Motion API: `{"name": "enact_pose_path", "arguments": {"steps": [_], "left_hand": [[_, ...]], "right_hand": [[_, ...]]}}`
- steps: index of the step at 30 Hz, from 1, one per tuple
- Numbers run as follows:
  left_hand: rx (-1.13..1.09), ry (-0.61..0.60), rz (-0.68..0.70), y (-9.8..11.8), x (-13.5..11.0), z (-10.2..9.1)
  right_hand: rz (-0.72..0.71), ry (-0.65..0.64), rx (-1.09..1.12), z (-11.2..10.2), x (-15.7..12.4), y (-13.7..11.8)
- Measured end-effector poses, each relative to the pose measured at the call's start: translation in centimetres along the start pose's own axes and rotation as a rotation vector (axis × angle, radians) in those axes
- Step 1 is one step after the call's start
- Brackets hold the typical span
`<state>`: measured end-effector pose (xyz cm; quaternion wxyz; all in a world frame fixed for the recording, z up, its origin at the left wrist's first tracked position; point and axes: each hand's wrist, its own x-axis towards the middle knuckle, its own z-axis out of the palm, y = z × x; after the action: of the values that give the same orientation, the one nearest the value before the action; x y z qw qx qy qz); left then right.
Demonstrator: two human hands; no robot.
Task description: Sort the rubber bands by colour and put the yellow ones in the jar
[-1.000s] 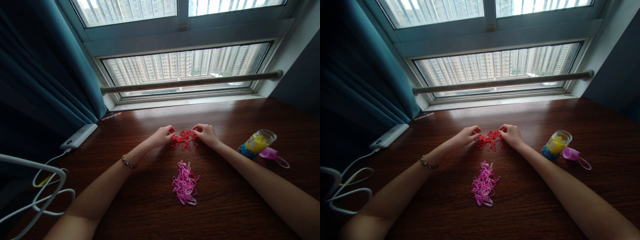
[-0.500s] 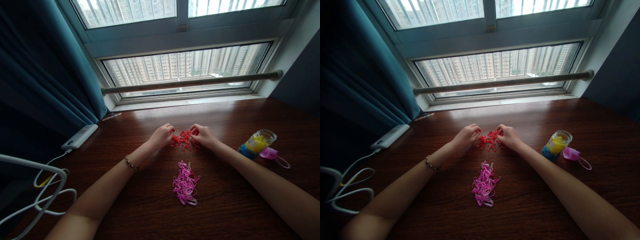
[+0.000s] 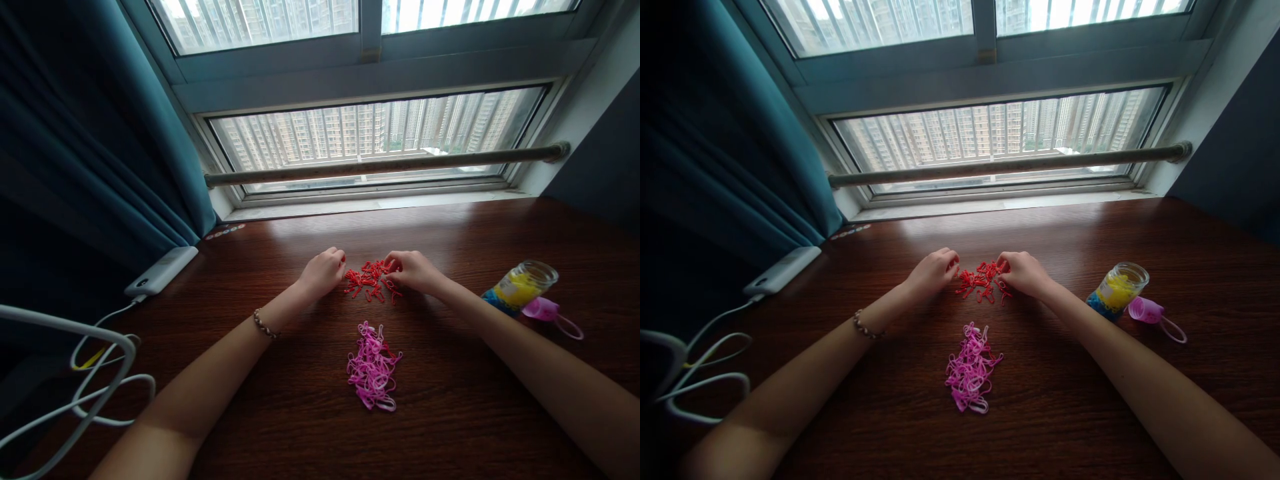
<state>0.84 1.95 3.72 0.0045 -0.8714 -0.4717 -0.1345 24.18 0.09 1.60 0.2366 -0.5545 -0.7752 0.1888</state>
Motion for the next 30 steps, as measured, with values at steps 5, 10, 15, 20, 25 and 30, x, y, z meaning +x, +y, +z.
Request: {"name": "enact_pose_path", "arguments": {"steps": [5, 10, 15, 20, 25, 30], "left_hand": [[0.035, -0.001, 0.039, 0.3, -0.1, -0.2], [0.06, -0.003, 0.038, 0.3, -0.2, -0.2], [0.015, 0.019, 0.066, 0.1, -0.1, -0.3], [-0.15, -0.042, 0.393, 0.8, -0.1, 0.4], [-0.174, -0.226, 0.532, 0.7, -0.2, 1.6], [-0.197, -0.1, 0.468, -1.5, 0.2, 1.6]], "right_hand": [[-0.041, -0.054, -0.023, 0.2, -0.2, -0.4], [0.042, 0.135, 0.276, -0.3, 0.1, -1.0], [0.031, -0.14, 0.804, -1.8, -0.7, -3.5], [-0.172, -0.744, 0.761, -1.5, -2.7, -6.8], [-0.129, -0.385, 0.691, -0.7, -2.0, -5.9], [0.175, 0.332, 0.126, -0.1, -0.5, -1.6]]}}
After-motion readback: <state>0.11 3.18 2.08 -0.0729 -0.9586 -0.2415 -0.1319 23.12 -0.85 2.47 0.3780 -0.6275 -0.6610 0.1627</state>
